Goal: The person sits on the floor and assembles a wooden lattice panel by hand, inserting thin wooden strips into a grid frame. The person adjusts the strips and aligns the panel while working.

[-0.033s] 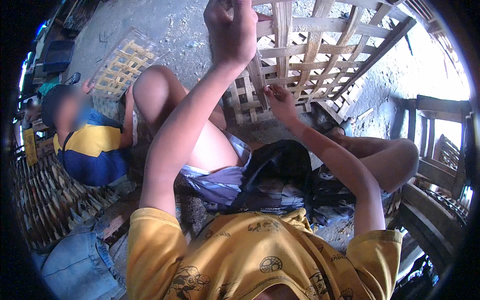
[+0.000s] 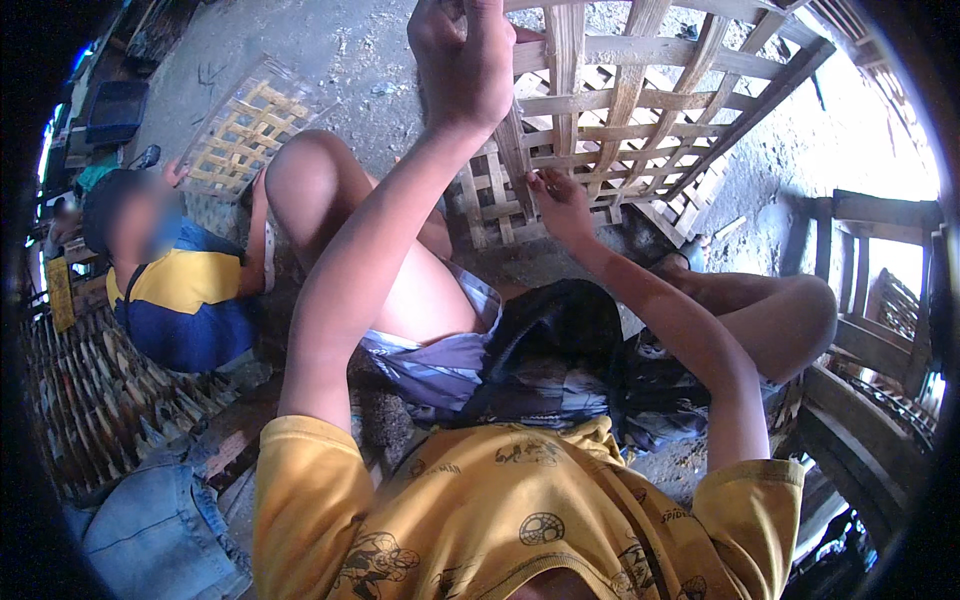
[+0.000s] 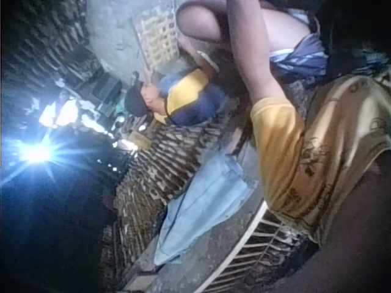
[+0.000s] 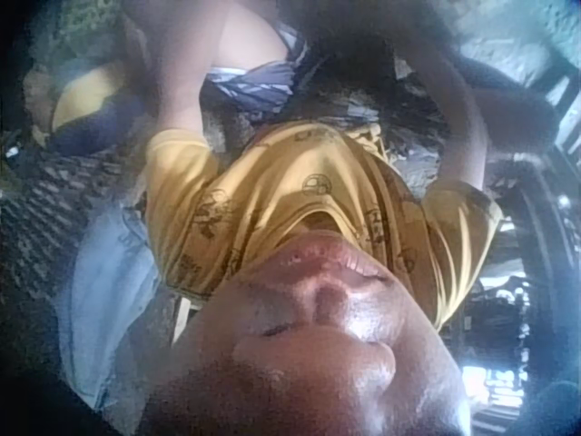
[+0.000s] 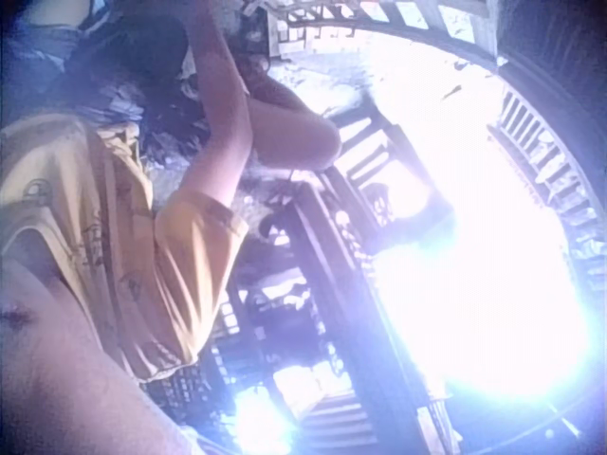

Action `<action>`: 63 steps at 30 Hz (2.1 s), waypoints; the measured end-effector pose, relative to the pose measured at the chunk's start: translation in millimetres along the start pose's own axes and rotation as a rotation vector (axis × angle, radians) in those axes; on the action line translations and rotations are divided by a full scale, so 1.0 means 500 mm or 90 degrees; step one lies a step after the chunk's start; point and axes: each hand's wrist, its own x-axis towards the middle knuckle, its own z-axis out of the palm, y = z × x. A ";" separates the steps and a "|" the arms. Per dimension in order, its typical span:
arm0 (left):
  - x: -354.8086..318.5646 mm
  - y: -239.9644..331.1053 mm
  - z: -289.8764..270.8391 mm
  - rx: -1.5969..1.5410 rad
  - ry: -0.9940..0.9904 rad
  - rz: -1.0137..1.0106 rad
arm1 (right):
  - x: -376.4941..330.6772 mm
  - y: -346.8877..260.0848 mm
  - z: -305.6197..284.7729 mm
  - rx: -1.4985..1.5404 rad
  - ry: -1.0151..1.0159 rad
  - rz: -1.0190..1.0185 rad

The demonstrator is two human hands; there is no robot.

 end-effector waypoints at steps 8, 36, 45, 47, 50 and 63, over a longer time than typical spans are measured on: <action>0.008 -0.003 0.008 0.005 -0.002 0.034 | 0.027 -0.009 -0.007 -0.116 0.057 -0.013; 0.058 -0.096 -0.004 0.231 0.177 0.155 | -0.027 -0.222 -0.212 -0.696 -0.238 -0.023; 0.114 -0.015 -0.035 -0.072 0.047 0.103 | -0.053 -0.336 -0.281 -0.555 0.001 -0.225; 0.129 -0.005 -0.056 -0.051 0.062 0.137 | -0.054 -0.364 -0.277 -0.513 0.042 -0.270; 0.139 0.007 -0.076 -0.045 0.066 0.133 | -0.051 -0.401 -0.266 -0.495 0.082 -0.279; -0.007 -0.091 0.025 0.003 -0.033 0.053 | -0.013 -0.407 -0.214 -0.656 -0.038 -0.150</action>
